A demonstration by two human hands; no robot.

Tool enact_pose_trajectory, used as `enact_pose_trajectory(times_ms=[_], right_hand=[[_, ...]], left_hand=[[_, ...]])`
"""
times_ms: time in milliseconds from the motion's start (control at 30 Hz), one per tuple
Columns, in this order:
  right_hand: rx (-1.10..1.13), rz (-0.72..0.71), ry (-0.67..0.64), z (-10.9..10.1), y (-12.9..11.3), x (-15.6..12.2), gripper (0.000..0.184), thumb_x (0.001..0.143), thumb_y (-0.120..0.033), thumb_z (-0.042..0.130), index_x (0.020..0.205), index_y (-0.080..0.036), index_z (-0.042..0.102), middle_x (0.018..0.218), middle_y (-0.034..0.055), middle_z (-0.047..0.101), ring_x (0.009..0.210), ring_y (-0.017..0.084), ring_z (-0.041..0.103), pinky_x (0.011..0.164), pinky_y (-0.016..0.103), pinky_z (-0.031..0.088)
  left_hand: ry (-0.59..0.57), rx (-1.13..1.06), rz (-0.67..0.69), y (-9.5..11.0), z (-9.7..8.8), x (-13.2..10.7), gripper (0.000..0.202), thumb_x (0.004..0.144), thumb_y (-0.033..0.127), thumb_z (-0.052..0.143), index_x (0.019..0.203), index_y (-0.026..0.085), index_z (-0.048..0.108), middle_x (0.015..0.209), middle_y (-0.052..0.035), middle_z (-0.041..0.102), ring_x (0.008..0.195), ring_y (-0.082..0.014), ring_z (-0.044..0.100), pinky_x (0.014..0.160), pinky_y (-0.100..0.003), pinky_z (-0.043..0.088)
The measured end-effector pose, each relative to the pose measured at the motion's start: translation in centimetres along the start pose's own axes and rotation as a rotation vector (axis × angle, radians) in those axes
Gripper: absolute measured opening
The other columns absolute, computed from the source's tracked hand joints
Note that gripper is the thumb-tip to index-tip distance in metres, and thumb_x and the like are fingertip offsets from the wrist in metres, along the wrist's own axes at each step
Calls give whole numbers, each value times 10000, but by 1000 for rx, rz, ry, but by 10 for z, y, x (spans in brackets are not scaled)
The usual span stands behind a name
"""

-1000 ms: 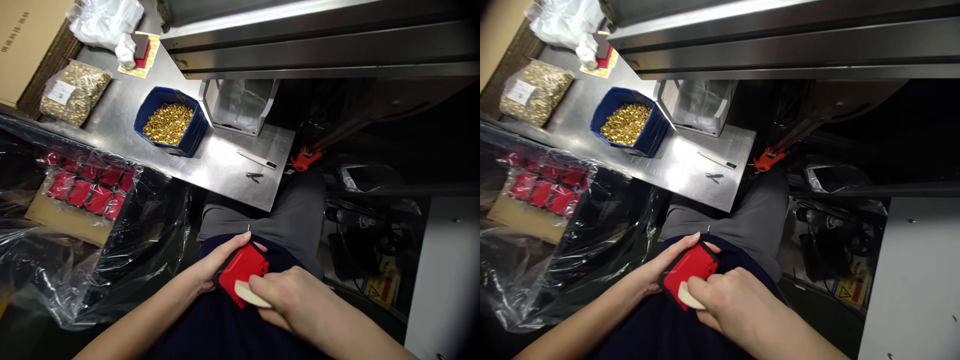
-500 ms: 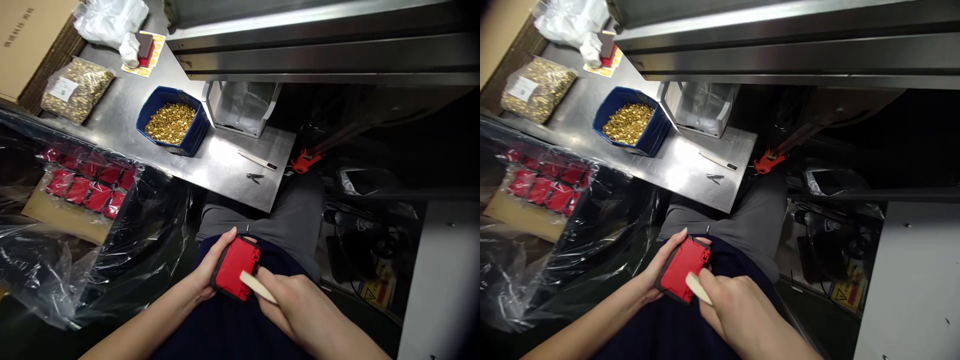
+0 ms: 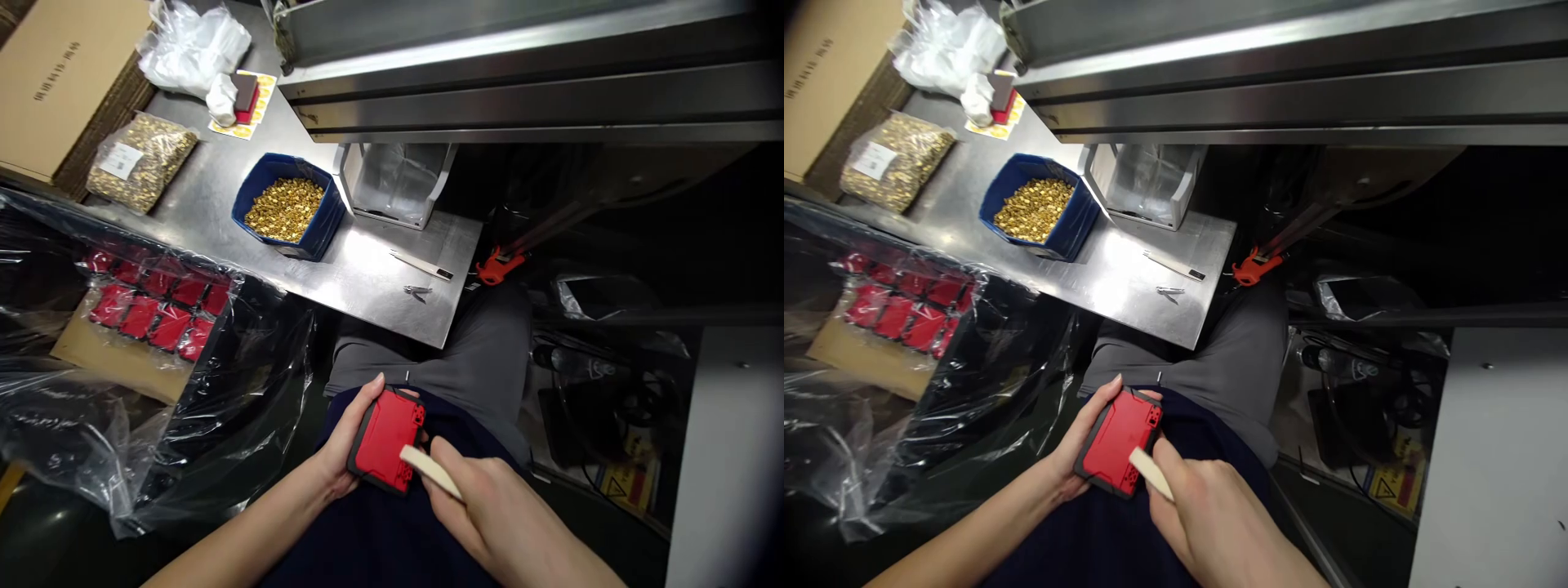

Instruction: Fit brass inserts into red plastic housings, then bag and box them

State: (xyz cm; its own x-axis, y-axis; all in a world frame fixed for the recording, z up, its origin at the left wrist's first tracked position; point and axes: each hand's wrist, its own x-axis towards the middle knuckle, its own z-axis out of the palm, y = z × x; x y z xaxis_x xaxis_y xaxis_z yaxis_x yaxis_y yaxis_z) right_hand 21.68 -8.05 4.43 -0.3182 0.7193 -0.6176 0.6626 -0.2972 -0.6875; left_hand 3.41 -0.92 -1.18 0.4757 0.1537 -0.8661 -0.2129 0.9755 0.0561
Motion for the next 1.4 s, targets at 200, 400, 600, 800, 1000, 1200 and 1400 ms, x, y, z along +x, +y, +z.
enact_pose_trajectory(times_ms=[200, 400, 600, 800, 1000, 1200, 1400], right_hand=[[15, -3, 33, 4, 3, 0, 52, 979, -214, 446, 947, -254, 453, 685, -37, 627, 527, 148, 573, 520, 259, 255], [-10, 35, 38, 2, 0, 3, 66, 999, -249, 441, 1038, -240, 493, 761, -3, 684, 615, 178, 642, 547, 255, 285], [-60, -37, -23, -8, -1, 6, 79, 962, -221, 488, 1027, -253, 519, 799, -14, 717, 637, 171, 661, 543, 247, 284], [-229, -48, -72, -6, -11, 15, 178, 846, -172, 582, 1012, -238, 575, 808, -5, 755, 614, 188, 692, 503, 282, 222], [-136, -252, 181, -67, -31, 64, 163, 1006, -377, 519, 1009, -254, 626, 890, -33, 718, 742, 129, 644, 631, 229, 353], [-286, -66, 499, -92, -31, 192, 371, 1000, -510, 502, 1104, -188, 653, 1002, 70, 722, 908, 220, 644, 719, 280, 420], [-427, 21, 761, -113, -7, 203, 373, 1072, -328, 330, 1321, -226, 588, 1273, 93, 659, 1146, 214, 602, 945, 308, 444]], left_hand=[[5, 40, 15, 0, 2, -2, 572, 933, 610, 566, 1132, 96, 718, 858, -111, 768, 687, -192, 704, 631, -261, 562], [35, 65, 10, -1, 2, -1, 589, 929, 628, 560, 1169, 111, 707, 881, -107, 760, 688, -185, 688, 639, -269, 561], [14, 110, 16, -1, 4, -3, 606, 917, 646, 568, 1162, 109, 706, 892, -128, 758, 741, -205, 701, 693, -281, 569], [7, 79, 15, 2, 6, -4, 576, 920, 616, 582, 1202, 126, 691, 937, -134, 770, 782, -230, 729, 706, -297, 578], [-49, -72, 142, 13, -9, -6, 536, 947, 571, 574, 1169, 99, 700, 981, -170, 781, 841, -277, 750, 814, -369, 588], [-51, -165, 287, 24, -45, 4, 687, 980, 551, 520, 1480, 86, 444, 1182, -276, 717, 959, -335, 751, 913, -454, 563], [-214, -327, 345, 18, -81, 6, 610, 982, 538, 538, 1481, 191, 481, 1364, -246, 633, 1177, -356, 675, 1076, -509, 466]])
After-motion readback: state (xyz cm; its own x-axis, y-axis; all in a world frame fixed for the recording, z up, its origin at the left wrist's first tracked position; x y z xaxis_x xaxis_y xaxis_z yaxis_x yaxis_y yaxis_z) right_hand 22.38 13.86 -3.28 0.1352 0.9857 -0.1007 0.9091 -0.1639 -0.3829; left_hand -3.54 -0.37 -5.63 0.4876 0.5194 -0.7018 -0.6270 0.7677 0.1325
